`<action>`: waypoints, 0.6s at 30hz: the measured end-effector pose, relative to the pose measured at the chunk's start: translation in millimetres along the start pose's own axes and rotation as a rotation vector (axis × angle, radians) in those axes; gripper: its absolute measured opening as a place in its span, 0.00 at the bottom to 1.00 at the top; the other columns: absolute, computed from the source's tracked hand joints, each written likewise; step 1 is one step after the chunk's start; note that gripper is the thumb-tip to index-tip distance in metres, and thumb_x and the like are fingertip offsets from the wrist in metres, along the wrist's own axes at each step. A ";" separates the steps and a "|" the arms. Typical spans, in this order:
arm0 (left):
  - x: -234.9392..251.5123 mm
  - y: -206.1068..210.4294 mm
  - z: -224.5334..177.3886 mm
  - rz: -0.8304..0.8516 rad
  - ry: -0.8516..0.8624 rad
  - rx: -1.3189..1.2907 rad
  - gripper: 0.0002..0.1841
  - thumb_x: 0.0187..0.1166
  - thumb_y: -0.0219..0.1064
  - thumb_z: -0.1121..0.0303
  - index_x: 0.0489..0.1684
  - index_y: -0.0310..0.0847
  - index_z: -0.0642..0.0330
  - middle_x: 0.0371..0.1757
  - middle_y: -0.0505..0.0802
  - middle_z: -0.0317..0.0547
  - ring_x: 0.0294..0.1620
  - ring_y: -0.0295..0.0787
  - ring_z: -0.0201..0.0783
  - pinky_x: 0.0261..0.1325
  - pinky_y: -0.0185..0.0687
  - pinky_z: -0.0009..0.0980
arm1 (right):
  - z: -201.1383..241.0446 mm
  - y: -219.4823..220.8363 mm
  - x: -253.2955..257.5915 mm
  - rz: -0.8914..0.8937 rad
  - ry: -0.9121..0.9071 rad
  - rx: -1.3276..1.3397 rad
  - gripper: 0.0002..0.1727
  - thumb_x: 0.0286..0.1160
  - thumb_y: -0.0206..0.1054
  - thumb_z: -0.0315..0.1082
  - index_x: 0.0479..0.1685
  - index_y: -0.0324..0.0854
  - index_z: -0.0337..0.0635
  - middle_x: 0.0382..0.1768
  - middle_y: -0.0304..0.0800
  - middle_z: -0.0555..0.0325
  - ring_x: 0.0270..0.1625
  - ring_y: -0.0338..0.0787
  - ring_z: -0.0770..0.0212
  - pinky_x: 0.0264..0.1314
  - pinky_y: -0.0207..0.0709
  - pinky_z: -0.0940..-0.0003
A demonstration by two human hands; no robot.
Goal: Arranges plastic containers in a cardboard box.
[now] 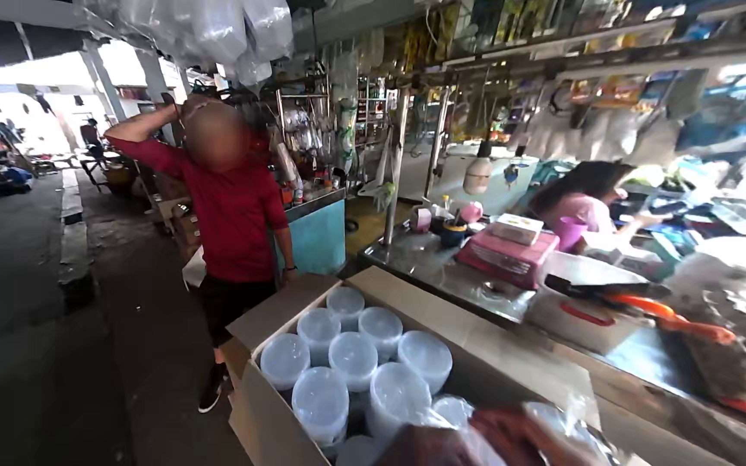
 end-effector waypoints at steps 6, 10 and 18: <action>-45.0 -174.8 76.8 -0.810 -0.392 -0.155 0.21 0.93 0.48 0.65 0.68 0.73 0.76 0.51 0.87 0.49 0.42 0.82 0.26 0.46 0.80 0.25 | -61.1 2.4 68.4 -0.420 0.204 0.442 0.02 0.82 0.60 0.32 0.43 0.78 0.48 0.23 0.80 0.82 0.19 0.76 0.86 0.20 0.72 0.90; -69.5 -233.0 122.4 -1.166 -0.480 -0.404 0.21 0.95 0.45 0.59 0.68 0.74 0.66 0.44 0.83 0.44 0.35 0.78 0.29 0.37 0.77 0.26 | -92.4 72.1 80.4 -0.246 0.489 0.704 0.18 0.94 0.41 0.36 0.53 0.79 0.42 0.28 0.85 0.71 0.22 0.82 0.77 0.24 0.78 0.82; -66.6 -275.5 153.4 -1.233 -0.459 -0.408 0.20 0.96 0.41 0.59 0.64 0.72 0.66 0.37 0.78 0.42 0.29 0.73 0.29 0.31 0.72 0.26 | -82.3 202.7 81.8 0.172 0.692 0.828 0.30 0.94 0.34 0.48 0.72 0.74 0.40 0.56 0.90 0.59 0.52 0.92 0.62 0.51 0.87 0.62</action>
Point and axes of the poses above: each hand's wrist, its own x-axis towards the middle knuckle, its own y-axis out of the palm, z = x × y, the point moved 10 cm from there along x, towards the middle knuckle
